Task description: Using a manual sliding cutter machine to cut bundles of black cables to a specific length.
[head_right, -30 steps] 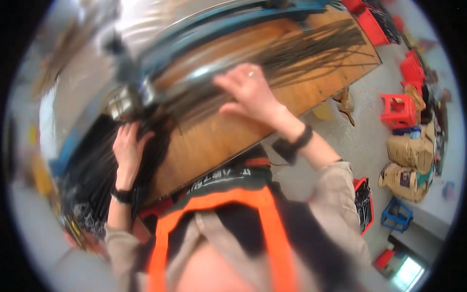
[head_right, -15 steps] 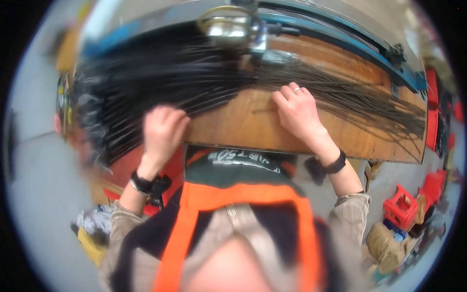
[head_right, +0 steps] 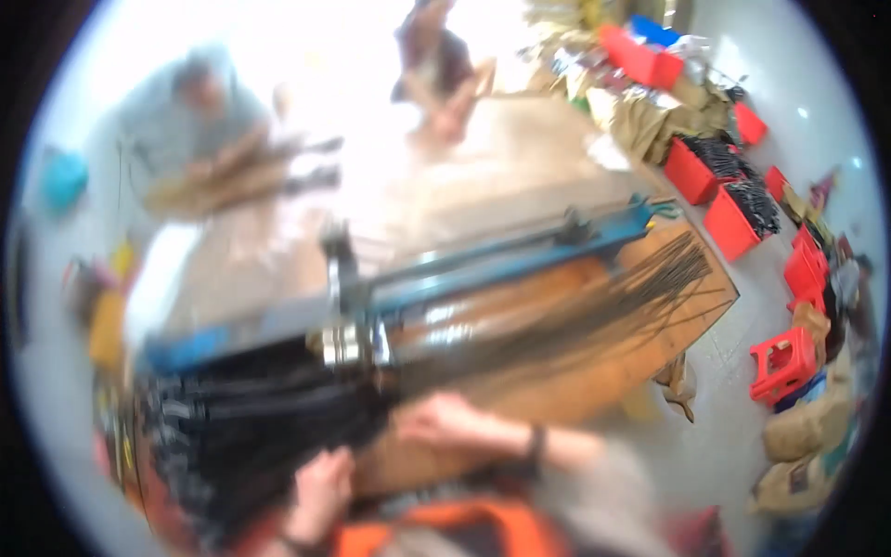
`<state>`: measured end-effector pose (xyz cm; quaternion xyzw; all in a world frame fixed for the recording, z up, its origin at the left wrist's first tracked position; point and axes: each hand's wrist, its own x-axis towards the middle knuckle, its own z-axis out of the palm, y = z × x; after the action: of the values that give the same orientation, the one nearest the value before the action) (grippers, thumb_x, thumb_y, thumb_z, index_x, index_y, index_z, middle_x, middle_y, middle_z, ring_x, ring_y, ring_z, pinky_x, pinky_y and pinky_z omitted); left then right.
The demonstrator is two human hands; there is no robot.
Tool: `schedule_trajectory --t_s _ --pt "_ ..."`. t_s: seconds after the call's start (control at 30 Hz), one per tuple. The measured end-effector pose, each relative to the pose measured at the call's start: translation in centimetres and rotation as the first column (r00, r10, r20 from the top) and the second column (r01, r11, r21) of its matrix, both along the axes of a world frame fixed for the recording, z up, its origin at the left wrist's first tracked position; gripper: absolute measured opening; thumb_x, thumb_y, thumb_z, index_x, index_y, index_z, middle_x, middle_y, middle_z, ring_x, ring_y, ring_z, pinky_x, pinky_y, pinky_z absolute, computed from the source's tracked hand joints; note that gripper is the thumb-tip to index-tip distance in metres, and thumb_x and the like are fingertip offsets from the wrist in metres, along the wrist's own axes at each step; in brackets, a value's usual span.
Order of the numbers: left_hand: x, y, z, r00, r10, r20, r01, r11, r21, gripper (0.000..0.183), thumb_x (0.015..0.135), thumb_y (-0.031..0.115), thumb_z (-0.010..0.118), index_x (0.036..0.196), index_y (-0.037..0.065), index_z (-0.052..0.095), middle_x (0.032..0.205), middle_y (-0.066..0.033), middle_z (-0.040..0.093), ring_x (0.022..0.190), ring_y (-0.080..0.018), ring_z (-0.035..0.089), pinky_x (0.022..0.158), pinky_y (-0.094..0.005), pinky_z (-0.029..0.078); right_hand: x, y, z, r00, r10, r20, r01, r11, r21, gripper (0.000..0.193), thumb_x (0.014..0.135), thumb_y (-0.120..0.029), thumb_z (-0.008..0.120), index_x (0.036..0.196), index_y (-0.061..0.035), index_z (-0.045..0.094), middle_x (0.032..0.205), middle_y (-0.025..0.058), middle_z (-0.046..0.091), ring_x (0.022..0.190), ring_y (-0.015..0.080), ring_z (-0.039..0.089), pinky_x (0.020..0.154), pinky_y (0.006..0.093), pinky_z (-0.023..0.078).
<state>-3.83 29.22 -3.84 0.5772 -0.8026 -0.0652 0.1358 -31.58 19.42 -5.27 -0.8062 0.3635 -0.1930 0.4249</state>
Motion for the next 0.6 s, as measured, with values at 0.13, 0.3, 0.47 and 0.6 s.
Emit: schedule_trajectory --t_s 0.13,0.3,0.47,0.6 --pt "-1.1 -0.9 -0.8 0.999 -0.049 0.016 0.050 0.996 -0.077 0.015 0.085 0.019 0.065 0.099 0.018 0.068 0.069 -0.0104 0.058 0.057 -0.0333 0.060 0.050 -0.0451 0.049 -0.2 1.2 -2.3 0.976 -0.124 0.181 0.125 0.992 0.010 0.022 0.089 -0.027 0.072 0.098 -0.0076 0.074 0.091 0.0154 0.071 0.083 0.0304 0.068 0.075 0.0377 0.053" --pt "-2.6 -1.8 1.6 0.996 -0.073 -0.058 0.072 0.997 -0.005 0.020 0.086 0.019 0.067 0.106 0.014 0.069 0.070 -0.0078 0.056 0.060 -0.0293 0.062 0.051 -0.0421 0.050 -0.8 0.7 -3.6 0.892 -0.226 0.393 0.281 0.956 -0.088 0.018 0.086 -0.021 0.076 0.096 -0.0069 0.075 0.081 0.0125 0.069 0.078 0.0262 0.066 0.070 0.0378 0.051" --pt "-3.0 -2.5 3.9 0.992 -0.051 -0.111 0.052 0.999 0.005 0.019 0.088 0.018 0.067 0.106 0.013 0.069 0.070 -0.0079 0.057 0.060 -0.0293 0.063 0.051 -0.0408 0.050 -0.9 0.2 -3.1 0.884 -0.149 0.443 0.259 0.945 -0.200 0.021 0.082 -0.022 0.078 0.096 -0.0075 0.075 0.075 0.0100 0.064 0.068 0.0255 0.057 0.064 0.0370 0.047" --pt "-4.4 -4.1 4.3 0.980 -0.149 -0.132 0.151 0.989 0.003 0.017 0.089 0.017 0.067 0.105 0.012 0.067 0.070 -0.0084 0.058 0.059 -0.0301 0.062 0.050 -0.0398 0.050 -1.8 -1.3 -3.8 0.883 -0.206 0.422 0.344 0.896 -0.282 0.024 0.079 -0.026 0.079 0.095 -0.0079 0.075 0.074 0.0067 0.063 0.067 0.0242 0.056 0.062 0.0365 0.045"
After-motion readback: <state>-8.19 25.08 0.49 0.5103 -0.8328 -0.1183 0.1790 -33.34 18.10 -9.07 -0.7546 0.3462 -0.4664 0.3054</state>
